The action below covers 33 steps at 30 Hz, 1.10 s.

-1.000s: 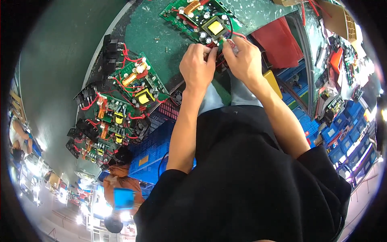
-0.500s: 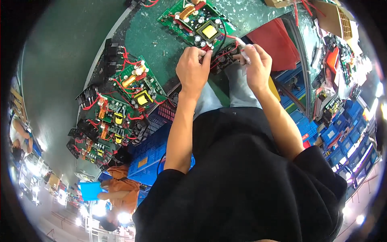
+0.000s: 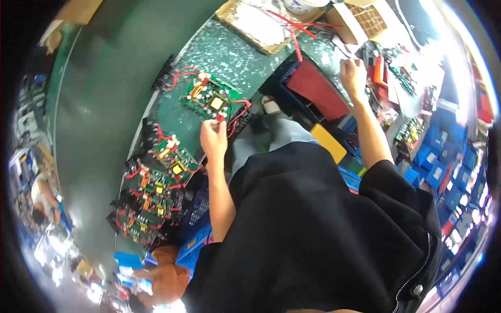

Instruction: The worker is assembling and inspecting electronic components and circuit boards on a production line.

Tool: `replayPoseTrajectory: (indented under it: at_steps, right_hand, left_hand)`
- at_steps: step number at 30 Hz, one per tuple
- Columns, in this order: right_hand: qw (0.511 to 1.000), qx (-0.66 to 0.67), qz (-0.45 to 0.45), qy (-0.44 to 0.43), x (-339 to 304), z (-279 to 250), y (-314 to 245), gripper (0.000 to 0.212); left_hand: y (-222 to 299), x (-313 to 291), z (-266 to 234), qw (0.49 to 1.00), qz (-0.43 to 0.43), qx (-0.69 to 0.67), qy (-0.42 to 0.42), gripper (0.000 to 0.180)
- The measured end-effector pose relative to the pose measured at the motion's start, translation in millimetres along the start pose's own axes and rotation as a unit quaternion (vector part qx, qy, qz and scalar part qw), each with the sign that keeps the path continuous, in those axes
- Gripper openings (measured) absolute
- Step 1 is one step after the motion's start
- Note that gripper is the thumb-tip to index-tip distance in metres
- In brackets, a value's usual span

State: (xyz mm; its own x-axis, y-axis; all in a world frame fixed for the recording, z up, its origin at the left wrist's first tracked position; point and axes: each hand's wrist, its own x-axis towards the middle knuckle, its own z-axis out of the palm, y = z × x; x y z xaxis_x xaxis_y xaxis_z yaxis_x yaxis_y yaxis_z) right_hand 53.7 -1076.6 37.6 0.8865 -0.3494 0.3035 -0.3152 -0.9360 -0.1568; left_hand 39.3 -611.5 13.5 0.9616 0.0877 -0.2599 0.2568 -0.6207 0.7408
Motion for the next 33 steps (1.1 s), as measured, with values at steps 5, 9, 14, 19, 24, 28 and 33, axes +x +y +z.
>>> replayPoseTrajectory:
  at_steps: [5, 9, 14, 19, 24, 28, 33]
  right_hand:
    - [0.991, -0.065, 0.082, 0.081, 0.9, 4.7, -10.3, 0.034]
    - [0.96, 0.259, -0.074, -0.078, -19.0, -4.6, -102.6, 0.016]
    - [0.828, 0.46, 0.061, -0.313, -47.9, 4.8, -189.3, 0.022]
    - [0.845, 0.449, 0.017, -0.29, -27.5, 43.1, -228.8, 0.025]
    - [0.73, 0.472, 0.047, -0.492, -7.0, 82.6, -253.4, 0.015]
    - [0.701, 0.483, 0.07, -0.52, -3.8, 84.4, -252.5, 0.016]
    - [0.75, 0.439, 0.025, -0.494, -4.2, 77.0, -254.1, 0.018]
  left_hand:
    - [-1.0, 2.4, 17.6, 0.996, 0.018, 0.045, 0.079, 0.035]
    - [-39.3, 22.7, 8.8, 0.993, -0.011, 0.027, 0.116, 0.034]
    - [4.4, 45.1, 0.9, 0.975, 0.011, 0.074, 0.209, 0.04]
    - [7.9, 77.2, -22.2, 0.977, -0.208, 0.008, -0.052, 0.045]
    - [-31.8, 64.2, 0.0, 0.973, -0.184, -0.112, 0.079, 0.054]
    - [-32.4, 62.1, -2.4, 0.973, -0.191, -0.114, 0.066, 0.053]
    - [-23.0, 61.0, -4.9, 0.973, -0.183, -0.122, 0.064, 0.054]
